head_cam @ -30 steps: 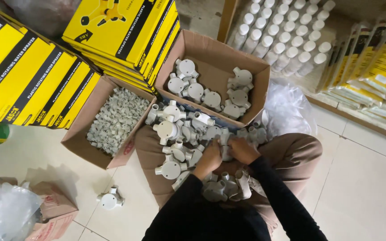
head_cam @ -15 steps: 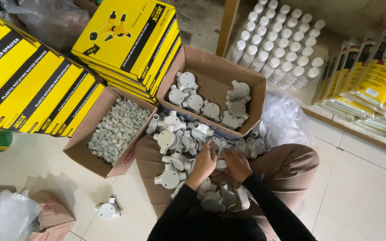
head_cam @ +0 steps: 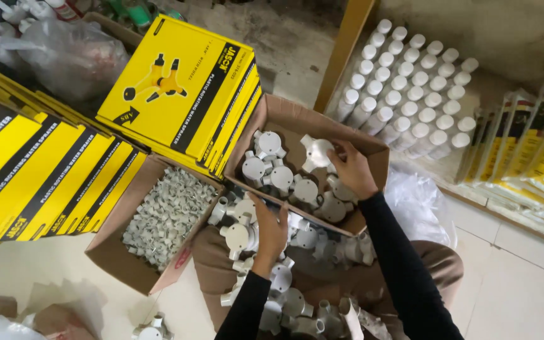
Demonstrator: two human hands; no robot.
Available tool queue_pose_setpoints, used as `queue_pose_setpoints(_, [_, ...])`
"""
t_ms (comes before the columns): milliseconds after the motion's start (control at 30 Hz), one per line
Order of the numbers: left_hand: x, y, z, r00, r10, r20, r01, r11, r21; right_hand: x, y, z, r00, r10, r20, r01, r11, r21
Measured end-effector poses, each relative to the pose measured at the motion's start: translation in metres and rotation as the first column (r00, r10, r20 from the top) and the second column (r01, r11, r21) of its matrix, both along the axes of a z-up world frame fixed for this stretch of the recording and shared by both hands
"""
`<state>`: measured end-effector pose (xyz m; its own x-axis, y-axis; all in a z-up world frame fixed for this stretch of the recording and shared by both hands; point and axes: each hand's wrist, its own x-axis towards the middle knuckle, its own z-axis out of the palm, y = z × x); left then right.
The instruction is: Sorting and inspecting small white plastic sprayer components from a cardboard box while sitting on the floor
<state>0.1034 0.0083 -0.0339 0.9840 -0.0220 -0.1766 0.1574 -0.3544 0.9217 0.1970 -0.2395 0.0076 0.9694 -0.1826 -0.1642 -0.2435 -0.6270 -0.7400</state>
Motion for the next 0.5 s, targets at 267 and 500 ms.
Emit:
queue_pose_setpoints(267, [0.02,0.005,0.027,0.992,-0.056,-0.115,0.044,0.994,-0.102,0.104,0.012,-0.211,0.923,0.023,-0.384,-0.05,0.997,-0.061])
queue_pose_setpoints(500, [0.026,0.003,0.024,0.982,-0.088,-0.166,0.081,0.996,-0.044,0.109,0.027,-0.235,0.917,0.095,-0.387,-0.11,0.994,-0.018])
